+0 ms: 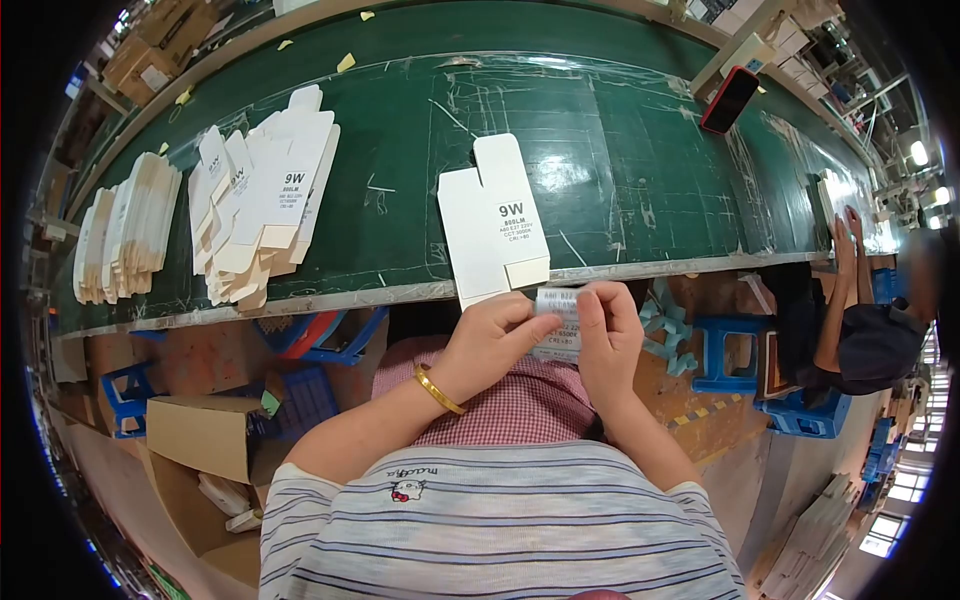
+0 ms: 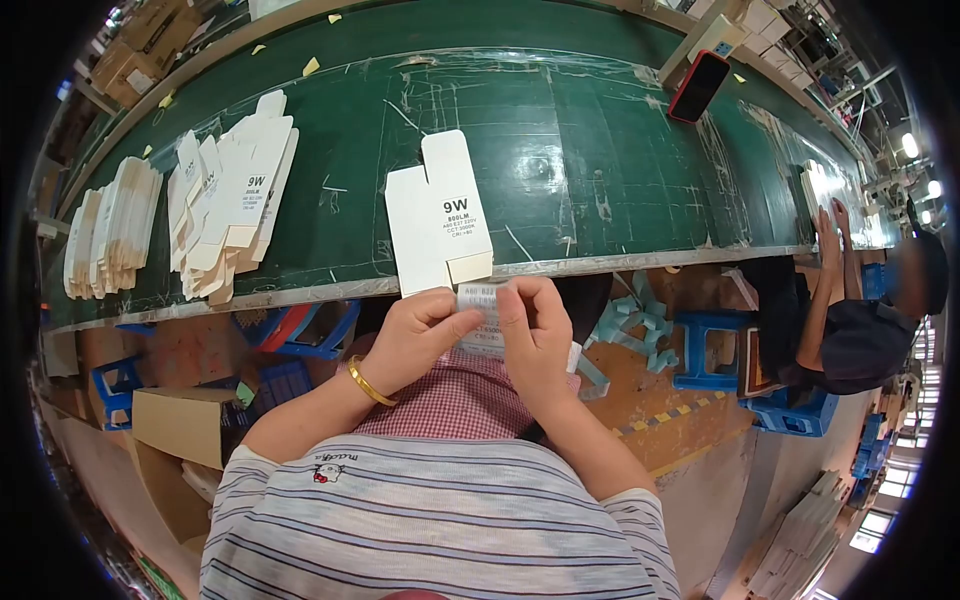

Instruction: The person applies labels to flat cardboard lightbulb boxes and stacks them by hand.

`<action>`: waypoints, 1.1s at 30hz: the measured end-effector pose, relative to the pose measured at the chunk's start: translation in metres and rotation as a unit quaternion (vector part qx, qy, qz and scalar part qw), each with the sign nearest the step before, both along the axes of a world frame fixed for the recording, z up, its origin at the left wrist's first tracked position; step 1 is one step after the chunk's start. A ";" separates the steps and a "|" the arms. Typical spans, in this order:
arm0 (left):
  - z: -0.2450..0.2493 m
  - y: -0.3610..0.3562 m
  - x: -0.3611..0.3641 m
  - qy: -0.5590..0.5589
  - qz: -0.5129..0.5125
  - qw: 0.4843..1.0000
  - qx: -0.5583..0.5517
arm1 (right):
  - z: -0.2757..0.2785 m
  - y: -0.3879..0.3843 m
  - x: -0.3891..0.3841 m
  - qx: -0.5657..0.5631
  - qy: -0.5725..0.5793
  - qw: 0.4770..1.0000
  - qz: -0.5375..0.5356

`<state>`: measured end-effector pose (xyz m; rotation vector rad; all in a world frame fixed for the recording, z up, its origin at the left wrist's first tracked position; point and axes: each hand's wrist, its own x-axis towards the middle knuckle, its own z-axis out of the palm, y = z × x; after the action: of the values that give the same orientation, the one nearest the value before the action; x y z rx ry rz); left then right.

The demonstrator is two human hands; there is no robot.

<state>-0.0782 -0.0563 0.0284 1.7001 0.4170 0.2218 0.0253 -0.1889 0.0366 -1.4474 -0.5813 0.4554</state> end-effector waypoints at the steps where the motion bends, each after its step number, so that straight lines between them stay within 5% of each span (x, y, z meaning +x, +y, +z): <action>1: 0.002 0.000 -0.001 -0.008 0.014 1.000 -0.014 | -0.002 0.001 -0.001 0.020 0.053 0.998 0.008; 6: 0.002 0.002 0.000 -0.069 0.058 0.996 -0.030 | -0.010 -0.003 0.002 -0.011 0.190 0.976 0.110; 17: -0.005 0.014 -0.001 -0.051 0.064 0.996 -0.034 | -0.006 0.001 0.003 -0.071 0.057 0.993 0.077; 20: -0.004 0.020 0.000 -0.008 0.085 0.991 -0.107 | -0.007 0.008 0.004 -0.104 0.033 0.993 0.055; 26: 0.001 0.053 0.000 -0.002 0.111 0.992 0.061 | -0.019 0.031 0.021 -0.154 0.091 0.984 0.020; 29: -0.024 0.073 -0.001 -0.078 0.083 0.933 0.341 | -0.037 0.041 0.029 -0.164 0.134 0.977 0.018; 33: -0.029 0.079 0.004 -0.074 0.048 0.925 0.368 | -0.046 0.047 0.035 -0.176 0.198 0.964 0.009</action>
<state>-0.0745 0.0230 -0.0006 2.3798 0.3192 0.6368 0.0598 -0.1421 -0.0092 -1.6284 -0.1959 0.8726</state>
